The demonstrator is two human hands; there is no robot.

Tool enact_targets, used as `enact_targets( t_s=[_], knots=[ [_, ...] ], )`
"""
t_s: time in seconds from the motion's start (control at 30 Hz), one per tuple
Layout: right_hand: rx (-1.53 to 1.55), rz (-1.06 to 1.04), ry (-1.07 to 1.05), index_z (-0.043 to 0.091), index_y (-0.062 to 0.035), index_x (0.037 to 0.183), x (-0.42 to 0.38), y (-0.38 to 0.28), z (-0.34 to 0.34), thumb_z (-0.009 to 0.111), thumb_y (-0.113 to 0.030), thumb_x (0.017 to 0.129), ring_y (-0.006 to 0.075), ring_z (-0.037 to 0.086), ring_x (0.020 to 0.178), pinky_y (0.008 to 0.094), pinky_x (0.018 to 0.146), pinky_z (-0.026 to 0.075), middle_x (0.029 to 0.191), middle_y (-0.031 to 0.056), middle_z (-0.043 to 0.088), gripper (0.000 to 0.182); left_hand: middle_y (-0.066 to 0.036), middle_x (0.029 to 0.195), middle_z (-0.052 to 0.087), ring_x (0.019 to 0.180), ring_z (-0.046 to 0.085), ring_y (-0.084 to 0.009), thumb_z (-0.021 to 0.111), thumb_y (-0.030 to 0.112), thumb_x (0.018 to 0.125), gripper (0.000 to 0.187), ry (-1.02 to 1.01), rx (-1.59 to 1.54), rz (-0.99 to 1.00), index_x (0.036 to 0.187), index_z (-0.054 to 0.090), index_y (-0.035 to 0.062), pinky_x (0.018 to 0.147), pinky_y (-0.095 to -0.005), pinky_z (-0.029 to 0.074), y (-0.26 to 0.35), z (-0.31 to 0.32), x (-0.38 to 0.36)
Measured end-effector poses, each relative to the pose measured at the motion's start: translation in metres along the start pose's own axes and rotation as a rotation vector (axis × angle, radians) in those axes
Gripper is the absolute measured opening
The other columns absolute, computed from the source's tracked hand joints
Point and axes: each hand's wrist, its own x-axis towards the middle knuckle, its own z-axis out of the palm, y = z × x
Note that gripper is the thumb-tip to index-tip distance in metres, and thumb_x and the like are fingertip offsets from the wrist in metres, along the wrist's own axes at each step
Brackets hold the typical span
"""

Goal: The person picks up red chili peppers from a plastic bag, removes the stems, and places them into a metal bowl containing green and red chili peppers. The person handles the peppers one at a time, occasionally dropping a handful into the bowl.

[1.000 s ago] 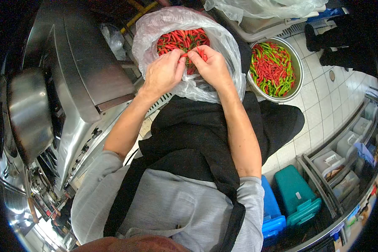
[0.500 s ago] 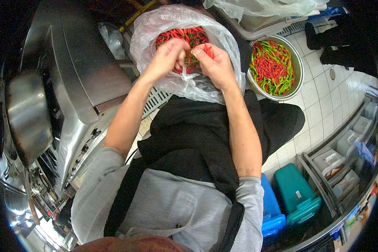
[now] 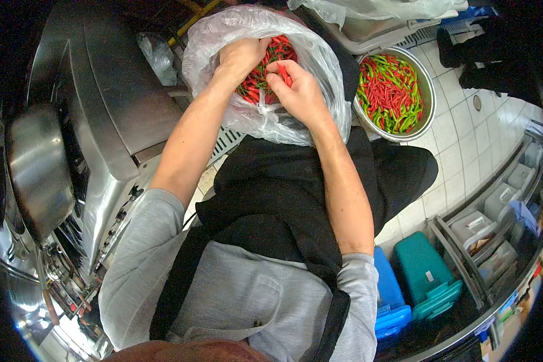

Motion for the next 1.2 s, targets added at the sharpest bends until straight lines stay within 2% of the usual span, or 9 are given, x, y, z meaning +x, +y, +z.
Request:
enact_targets(
  t_s=[0.23,0.3,0.33,0.43,0.57,0.63,0.87,1.1,1.2],
  knots=[
    [0.136,0.034,0.021,0.067,0.0006,0.113,0.002,0.003,0.0,0.068,-0.019,0.097,0.0036,0.053,0.079,0.0214,0.071,0.046,0.089,-0.0039,0.064,0.025,-0.023,0.102,0.073,0.1,0.07,-0.0381,0.056,0.045,0.095,0.05,-0.119,-0.112,-0.081,0.112,0.072,0.0006,0.094,-0.0445,0.051,-0.015,-0.008,-0.011],
    [0.123,0.051,0.029,0.067,0.0012,0.113,0.002,0.003,-0.002,0.068,-0.019,0.097,0.004,0.054,0.08,0.0218,0.072,0.046,0.09,-0.0035,0.064,0.026,-0.01,0.088,0.073,0.075,0.068,-0.0235,0.065,0.037,0.088,0.036,-0.004,-0.708,-0.166,0.103,0.072,0.005,0.073,-0.0384,0.054,-0.02,0.0,-0.023],
    [0.109,0.069,0.031,0.067,0.0017,0.113,0.001,0.002,-0.002,0.068,-0.02,0.097,0.0043,0.054,0.081,0.0222,0.073,0.047,0.091,-0.0031,0.065,0.026,0.0,0.077,0.064,0.056,0.052,-0.009,0.074,0.027,0.087,0.027,-0.155,-1.054,-0.365,0.102,0.068,0.0058,0.051,-0.0281,0.043,-0.013,-0.014,-0.034],
    [0.101,0.05,0.028,0.067,0.0015,0.112,0.001,-0.002,-0.001,0.068,-0.02,0.097,0.0051,0.055,0.082,0.0228,0.074,0.047,0.09,-0.0023,0.066,0.026,0.006,0.075,0.055,0.049,0.038,-0.0022,0.075,0.017,0.09,0.021,-0.263,-1.795,-0.422,0.105,0.062,0.0105,0.042,-0.0212,0.027,-0.007,-0.016,-0.064],
    [0.014,-0.018,0.019,0.067,0.001,0.111,0.002,0.01,0.002,0.069,-0.019,0.097,0.0057,0.056,0.081,0.0232,0.073,0.048,0.09,-0.0018,0.066,0.025,0.01,0.068,0.045,0.047,0.033,-0.0015,0.07,0.015,0.096,0.015,-0.329,-2.044,-0.456,0.103,0.057,0.017,0.041,-0.0196,0.026,0.006,-0.014,-0.082],
    [-0.008,-0.078,0.048,0.068,-0.0006,0.107,0.004,0.013,0.004,0.07,-0.024,0.093,0.0152,0.066,0.078,0.0311,0.072,0.053,0.089,0.0137,0.072,0.027,0.01,0.068,0.046,0.048,0.034,-0.0016,0.07,0.016,0.096,0.014,-0.315,-2.028,-0.445,0.102,0.057,0.0169,0.041,-0.0195,0.026,0.016,-0.013,-0.09],
    [-0.08,-0.077,0.018,0.069,-0.0004,0.102,-0.004,0.003,0.002,0.068,-0.02,0.092,0.0188,0.068,0.073,0.0335,0.067,0.052,0.082,0.0143,0.071,0.022,0.01,0.064,0.043,0.049,0.033,-0.0012,0.067,0.024,0.099,0.014,-0.143,-1.813,-0.294,0.098,0.058,0.0133,0.043,-0.0197,0.024,0.027,-0.019,-0.103],
    [-0.103,-0.164,-0.086,0.068,-0.0011,0.095,-0.009,-0.008,0.003,0.066,-0.014,0.09,0.0279,0.068,0.073,0.0373,0.068,0.053,0.08,0.0147,0.068,0.014,0.005,0.061,0.045,0.048,0.035,-0.0055,0.054,0.042,0.104,0.036,-0.579,-1.421,-0.467,0.089,0.059,0.0101,0.043,-0.0241,0.023,0.008,-0.016,-0.068],
    [-0.181,-0.288,-0.123,0.068,-0.001,0.096,-0.009,-0.005,0.003,0.065,-0.013,0.092,0.022,0.068,0.074,0.0346,0.069,0.053,0.083,0.013,0.069,0.013,0.002,0.065,0.05,0.05,0.043,-0.0083,0.052,0.041,0.104,0.036,-0.38,-1.299,-0.399,0.088,0.057,0.0094,0.043,-0.0248,0.031,-0.005,0.002,-0.047]
  ],
)
